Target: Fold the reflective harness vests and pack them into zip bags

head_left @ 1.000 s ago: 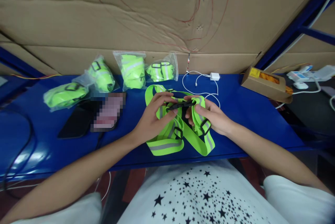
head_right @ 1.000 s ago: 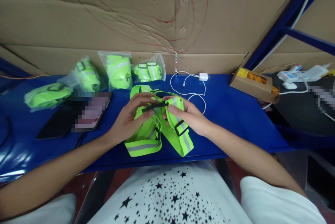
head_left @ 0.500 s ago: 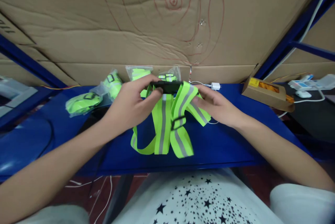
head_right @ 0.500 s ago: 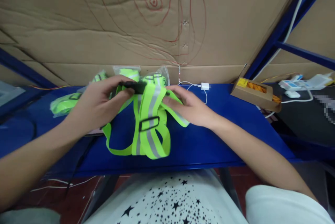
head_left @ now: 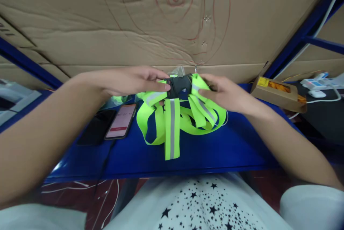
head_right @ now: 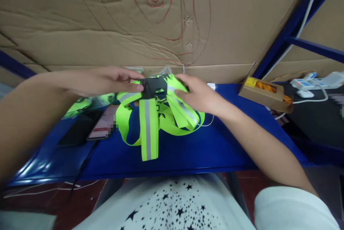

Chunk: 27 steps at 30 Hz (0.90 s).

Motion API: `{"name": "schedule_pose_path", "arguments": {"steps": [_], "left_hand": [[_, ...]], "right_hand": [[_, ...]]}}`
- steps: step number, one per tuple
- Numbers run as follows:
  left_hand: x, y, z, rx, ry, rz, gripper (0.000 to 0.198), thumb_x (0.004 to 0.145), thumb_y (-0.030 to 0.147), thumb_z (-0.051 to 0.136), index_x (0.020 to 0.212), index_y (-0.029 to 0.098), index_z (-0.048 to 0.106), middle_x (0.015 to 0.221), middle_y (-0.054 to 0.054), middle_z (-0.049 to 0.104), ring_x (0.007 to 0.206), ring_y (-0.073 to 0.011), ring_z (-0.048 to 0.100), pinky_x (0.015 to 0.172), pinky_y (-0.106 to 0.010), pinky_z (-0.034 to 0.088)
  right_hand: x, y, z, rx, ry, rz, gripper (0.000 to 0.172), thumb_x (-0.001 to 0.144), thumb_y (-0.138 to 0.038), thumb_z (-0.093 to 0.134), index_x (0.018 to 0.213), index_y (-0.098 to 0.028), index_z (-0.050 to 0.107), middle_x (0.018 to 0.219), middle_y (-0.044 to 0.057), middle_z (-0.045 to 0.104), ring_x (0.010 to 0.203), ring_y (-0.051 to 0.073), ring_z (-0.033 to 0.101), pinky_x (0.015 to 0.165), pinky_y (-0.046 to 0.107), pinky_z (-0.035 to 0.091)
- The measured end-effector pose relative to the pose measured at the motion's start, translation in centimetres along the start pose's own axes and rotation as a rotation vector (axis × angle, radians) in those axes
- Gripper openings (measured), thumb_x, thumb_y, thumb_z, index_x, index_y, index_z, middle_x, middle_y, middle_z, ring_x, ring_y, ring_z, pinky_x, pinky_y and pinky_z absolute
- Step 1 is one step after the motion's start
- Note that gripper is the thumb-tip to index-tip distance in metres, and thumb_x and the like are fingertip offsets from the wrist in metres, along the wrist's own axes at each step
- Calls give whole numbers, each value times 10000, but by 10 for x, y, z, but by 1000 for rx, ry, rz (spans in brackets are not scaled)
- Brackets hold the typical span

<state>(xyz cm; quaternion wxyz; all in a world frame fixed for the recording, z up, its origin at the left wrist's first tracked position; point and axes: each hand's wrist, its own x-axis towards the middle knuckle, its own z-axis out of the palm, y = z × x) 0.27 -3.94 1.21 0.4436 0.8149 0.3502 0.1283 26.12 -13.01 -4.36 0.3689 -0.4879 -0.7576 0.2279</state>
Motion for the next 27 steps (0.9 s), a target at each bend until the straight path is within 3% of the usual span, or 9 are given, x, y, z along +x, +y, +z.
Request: {"name": "schedule_pose_path", "arguments": {"steps": [3, 7, 9, 11, 14, 16, 18, 23, 27], "left_hand": [[-9, 4, -12, -30, -226, -33, 399, 893, 462, 721, 1125, 136, 733, 820, -86, 732, 704, -175, 649, 658, -254, 545], [-16, 0, -11, -143, -260, 10, 550, 792, 631, 763, 1017, 130, 762, 530, -54, 604, 522, -212, 620, 514, -290, 537], [-17, -9, 3, -275, -221, 59, 546, 758, 634, 795, 951, 124, 761, 558, -50, 617, 454, -168, 570, 454, -271, 505], [-17, -23, 25, -428, -137, 73, 497, 765, 588, 814, 925, 123, 752, 673, -59, 674, 463, -131, 559, 450, -249, 493], [-17, -42, 59, -538, 140, 41, 382, 812, 515, 799, 908, 148, 757, 794, -64, 719, 660, -157, 655, 574, -235, 531], [-16, -49, 78, -532, 313, 22, 321, 819, 476, 798, 905, 169, 757, 890, -55, 742, 834, -170, 679, 716, -234, 543], [-12, -52, 94, -492, 390, 0, 324, 826, 487, 778, 915, 177, 750, 967, -47, 745, 938, -180, 671, 802, -245, 531], [5, -55, 131, -483, 355, -20, 432, 910, 616, 628, 900, 189, 693, 834, -32, 687, 803, -181, 655, 708, -265, 527], [14, -69, 142, -555, 222, 44, 497, 901, 684, 604, 1038, 212, 677, 738, 6, 602, 529, -106, 519, 499, -232, 451]], "right_hand": [[-3, -5, -24, 223, -101, 60, 251, 879, -294, 653, 1115, -227, 702, 1083, 28, 744, 1002, 241, 692, 918, 407, 565], [-6, -4, -40, 634, -310, 165, 331, 810, -231, 695, 1139, -206, 663, 878, 2, 732, 691, 159, 673, 687, 297, 571], [-7, 7, -35, 671, -336, 164, 326, 793, -208, 703, 1116, -202, 665, 902, 5, 735, 724, 157, 683, 719, 292, 572], [-9, 24, -20, 600, -255, 135, 280, 815, -212, 707, 1094, -212, 681, 1035, 16, 743, 920, 172, 702, 872, 306, 564], [-22, 49, 8, 640, -195, 111, 351, 887, -321, 693, 1229, -255, 652, 1227, 35, 711, 1140, 191, 666, 1036, 373, 518], [-34, 62, 24, 732, -230, 135, 477, 846, -366, 754, 1296, -277, 623, 1232, 42, 713, 1124, 199, 677, 1014, 397, 540], [-46, 71, 34, 798, -243, 180, 501, 767, -324, 831, 1236, -275, 661, 1125, 25, 745, 1004, 186, 710, 933, 371, 579], [-58, 84, 36, 989, -324, 351, 308, 660, -329, 875, 910, -212, 738, 812, 2, 754, 708, 157, 697, 764, 314, 606], [-51, 88, 29, 1134, -181, 479, 358, 778, -510, 680, 903, -183, 753, 823, 59, 759, 668, 179, 669, 696, 328, 579]]}}
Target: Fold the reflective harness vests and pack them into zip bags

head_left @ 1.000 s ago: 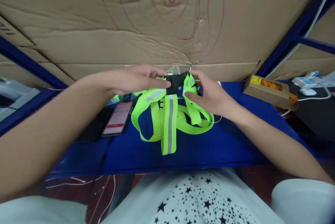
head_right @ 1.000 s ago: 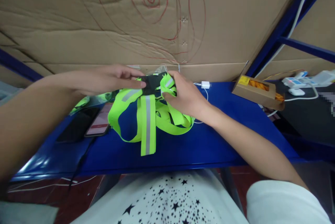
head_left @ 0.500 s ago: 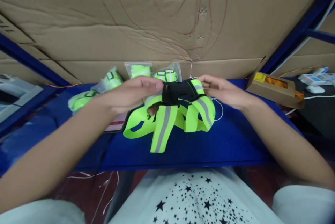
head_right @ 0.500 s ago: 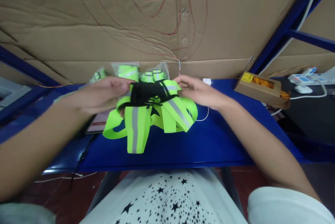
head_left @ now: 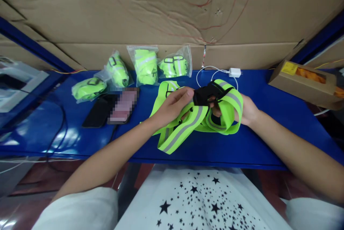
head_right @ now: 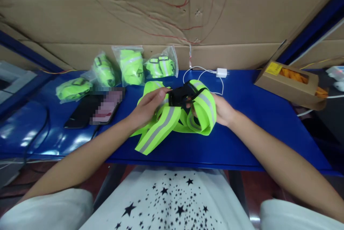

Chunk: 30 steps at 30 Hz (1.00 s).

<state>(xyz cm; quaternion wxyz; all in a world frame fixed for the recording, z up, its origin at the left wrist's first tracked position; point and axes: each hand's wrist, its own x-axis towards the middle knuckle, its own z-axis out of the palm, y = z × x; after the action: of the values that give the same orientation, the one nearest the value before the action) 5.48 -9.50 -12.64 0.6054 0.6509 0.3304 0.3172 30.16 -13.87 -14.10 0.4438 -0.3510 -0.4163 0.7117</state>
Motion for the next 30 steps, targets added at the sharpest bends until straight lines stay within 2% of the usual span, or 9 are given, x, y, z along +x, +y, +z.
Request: {"name": "schedule_pose_path", "arguments": {"steps": [3, 6, 11, 16, 18, 21, 25, 27, 30], "left_hand": [[4, -10, -15, -111, -231, 1, 515, 804, 537, 804, 1197, 233, 665, 968, -25, 666, 582, -83, 556, 539, -223, 500], [7, -16, -31, -230, -383, -88, 643, 678, 314, 929, 1260, 251, 663, 1206, -78, 672, 806, -146, 680, 695, -270, 580], [4, -17, -38, -384, -299, -260, 737, 567, 309, 978, 1240, 247, 683, 1078, -72, 728, 797, -216, 726, 646, -306, 607], [-2, -8, -41, -493, -299, -331, 514, 592, 283, 970, 1060, 239, 762, 931, -33, 768, 792, -249, 759, 672, -340, 629], [-2, -6, -44, -534, -378, -361, 467, 627, 260, 952, 1059, 238, 776, 930, -39, 784, 808, -249, 768, 689, -328, 632], [-1, -7, -46, -560, -528, -405, 484, 664, 177, 917, 1124, 236, 777, 959, -45, 802, 836, -235, 772, 740, -303, 633], [1, -10, -45, -591, -644, -465, 567, 662, 159, 916, 1202, 215, 756, 1041, -63, 804, 911, -233, 767, 784, -278, 627], [0, -12, -44, -612, -703, -477, 629, 655, 217, 938, 1250, 211, 736, 1082, -83, 796, 945, -246, 764, 819, -294, 626], [-2, -13, -44, -537, -739, -445, 682, 647, 343, 952, 1276, 211, 725, 1122, -94, 786, 989, -257, 756, 873, -298, 607]], "right_hand": [[5, -6, 1, 59, 49, -21, 339, 768, -457, 581, 826, -168, 748, 848, 113, 766, 787, 251, 693, 783, 399, 568], [7, -7, 5, 78, 133, -22, 277, 769, -418, 536, 739, -203, 708, 870, 120, 772, 944, 318, 702, 863, 472, 549], [6, -6, -5, 35, 300, 71, 369, 858, -522, 553, 915, -231, 773, 913, 82, 787, 814, 287, 728, 841, 478, 551], [0, -12, -20, 86, 340, 269, 521, 892, -675, 451, 1152, -341, 755, 1078, 56, 779, 929, 283, 742, 822, 472, 546], [-3, -13, -22, 125, 285, 325, 565, 818, -749, 538, 1171, -361, 752, 1019, 60, 773, 843, 250, 745, 735, 403, 560], [-8, -10, -26, 238, 99, 413, 688, 640, -778, 732, 1164, -335, 767, 913, 65, 755, 753, 224, 740, 631, 310, 558], [-13, -3, -33, 311, -191, 628, 831, 412, -639, 942, 1162, -317, 782, 1113, 82, 774, 1037, 286, 748, 865, 316, 574], [-13, -2, -35, 272, -304, 690, 832, 419, -554, 980, 1191, -324, 772, 1198, 79, 757, 1131, 285, 719, 954, 311, 540], [-9, -8, -37, 130, -378, 675, 842, 503, -593, 945, 1261, -291, 738, 1233, 91, 737, 1169, 284, 694, 1027, 352, 506]]}}
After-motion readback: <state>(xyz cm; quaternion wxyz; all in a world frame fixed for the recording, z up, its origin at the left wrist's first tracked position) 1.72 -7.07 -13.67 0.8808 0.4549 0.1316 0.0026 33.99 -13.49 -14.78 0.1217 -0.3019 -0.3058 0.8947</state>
